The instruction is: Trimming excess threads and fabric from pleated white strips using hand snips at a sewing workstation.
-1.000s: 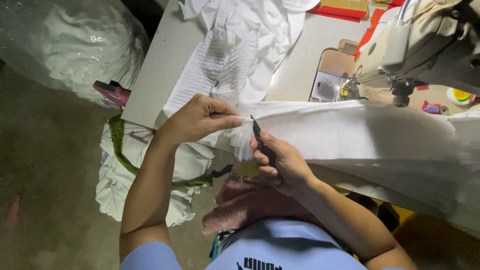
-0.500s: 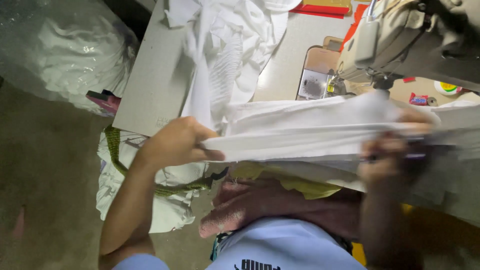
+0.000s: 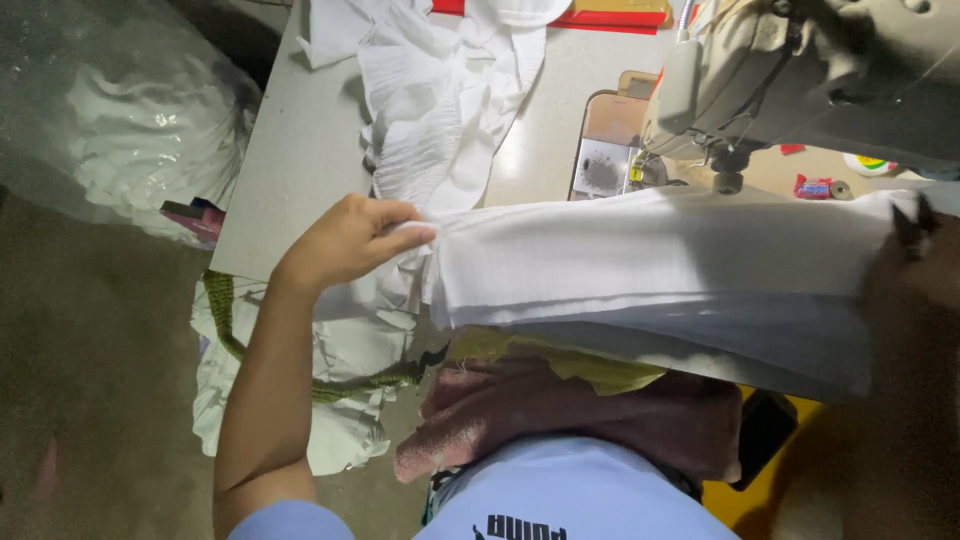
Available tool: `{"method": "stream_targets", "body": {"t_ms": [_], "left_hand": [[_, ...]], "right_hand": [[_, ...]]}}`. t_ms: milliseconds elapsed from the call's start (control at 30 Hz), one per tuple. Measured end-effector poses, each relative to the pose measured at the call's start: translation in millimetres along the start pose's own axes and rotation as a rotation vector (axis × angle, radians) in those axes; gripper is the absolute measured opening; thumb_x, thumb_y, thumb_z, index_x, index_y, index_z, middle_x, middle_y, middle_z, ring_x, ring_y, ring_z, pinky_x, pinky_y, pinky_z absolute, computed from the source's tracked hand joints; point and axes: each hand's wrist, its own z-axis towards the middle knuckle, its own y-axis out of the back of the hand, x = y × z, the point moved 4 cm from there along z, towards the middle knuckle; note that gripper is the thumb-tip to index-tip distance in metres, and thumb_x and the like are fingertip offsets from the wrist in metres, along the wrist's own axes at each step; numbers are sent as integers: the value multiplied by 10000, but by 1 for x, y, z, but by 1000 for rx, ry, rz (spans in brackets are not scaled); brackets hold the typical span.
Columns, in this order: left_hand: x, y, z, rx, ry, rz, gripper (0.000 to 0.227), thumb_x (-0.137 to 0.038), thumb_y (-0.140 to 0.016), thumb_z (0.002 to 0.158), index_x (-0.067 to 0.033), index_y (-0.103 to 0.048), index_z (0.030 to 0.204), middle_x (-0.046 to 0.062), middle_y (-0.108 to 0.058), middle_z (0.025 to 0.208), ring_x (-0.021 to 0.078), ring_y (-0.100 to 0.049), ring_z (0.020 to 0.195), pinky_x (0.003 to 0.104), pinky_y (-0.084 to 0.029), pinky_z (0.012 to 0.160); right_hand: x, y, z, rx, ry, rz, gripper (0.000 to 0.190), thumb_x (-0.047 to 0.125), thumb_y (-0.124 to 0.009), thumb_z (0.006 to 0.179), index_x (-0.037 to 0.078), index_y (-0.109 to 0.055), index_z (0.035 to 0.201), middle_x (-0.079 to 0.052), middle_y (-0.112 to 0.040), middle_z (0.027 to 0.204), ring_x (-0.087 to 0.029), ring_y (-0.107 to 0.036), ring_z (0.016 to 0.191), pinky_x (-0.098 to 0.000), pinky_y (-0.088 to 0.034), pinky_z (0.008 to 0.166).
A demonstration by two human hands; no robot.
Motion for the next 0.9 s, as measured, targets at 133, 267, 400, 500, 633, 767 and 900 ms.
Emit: {"method": "stream_targets", "body": {"t_ms": [133, 267, 400, 500, 633, 767, 900], "left_hand": [[-2, 4, 2, -7, 137, -30, 278, -377, -613, 749, -159, -659, 916, -22, -427, 549, 99, -346, 496, 230, -269, 508], [0, 5, -10, -40, 54, -154, 224, -292, -598, 791, -124, -685, 911, -44, -490, 589, 58, -356, 500, 226, -262, 468], [6, 3, -14, -205, -199, -265, 186, -166, -690, 751, -62, -677, 905, 114, -678, 788, 134, -619, 764, 283, -492, 714], [-8, 7, -21, -234, -234, -282, 122, -136, -675, 752, -62, -685, 848, 107, -665, 679, 82, -570, 654, 263, -495, 625], [-11, 8, -29, -265, -278, -315, 88, -126, -658, 767, -68, -688, 826, 98, -652, 633, 54, -526, 612, 242, -485, 576], [-9, 5, -32, -264, -327, -329, 93, -136, -624, 798, -72, -691, 808, 86, -648, 593, 42, -504, 554, 207, -458, 510], [-16, 7, -36, -248, -374, -341, 160, -144, -583, 830, -44, -680, 752, 87, -619, 548, 70, -487, 516, 220, -431, 497]], "right_hand": [[11, 19, 5, 153, -166, 63, 302, 111, -649, 947, -56, -622, 1196, -203, -644, 973, -305, -626, 813, -348, -490, 658], [79, 85, -6, 332, -147, 330, 224, 109, -484, 1042, 10, -618, 1192, -152, -581, 868, -312, -561, 792, -390, -418, 733], [195, 88, 23, 678, -328, 1101, 269, 240, -478, 965, 32, -610, 1074, -49, -506, 654, -186, -483, 567, -290, -365, 525], [268, 91, -5, 1428, -648, 1959, 441, 424, -492, 788, 5, -574, 897, -43, -359, 564, -116, -321, 413, -196, -229, 324], [304, 84, -2, 1607, -802, 2058, 476, 459, -463, 822, 11, -503, 979, -31, -376, 582, -76, -337, 373, -179, -215, 290], [314, 79, 4, 1505, -825, 2066, 434, 453, -455, 846, 35, -511, 951, -32, -394, 566, -67, -319, 340, -168, -220, 259], [320, 72, 7, 1358, -872, 2104, 343, 378, -492, 870, 37, -522, 845, -15, -344, 505, -58, -262, 291, -171, -214, 234]]}}
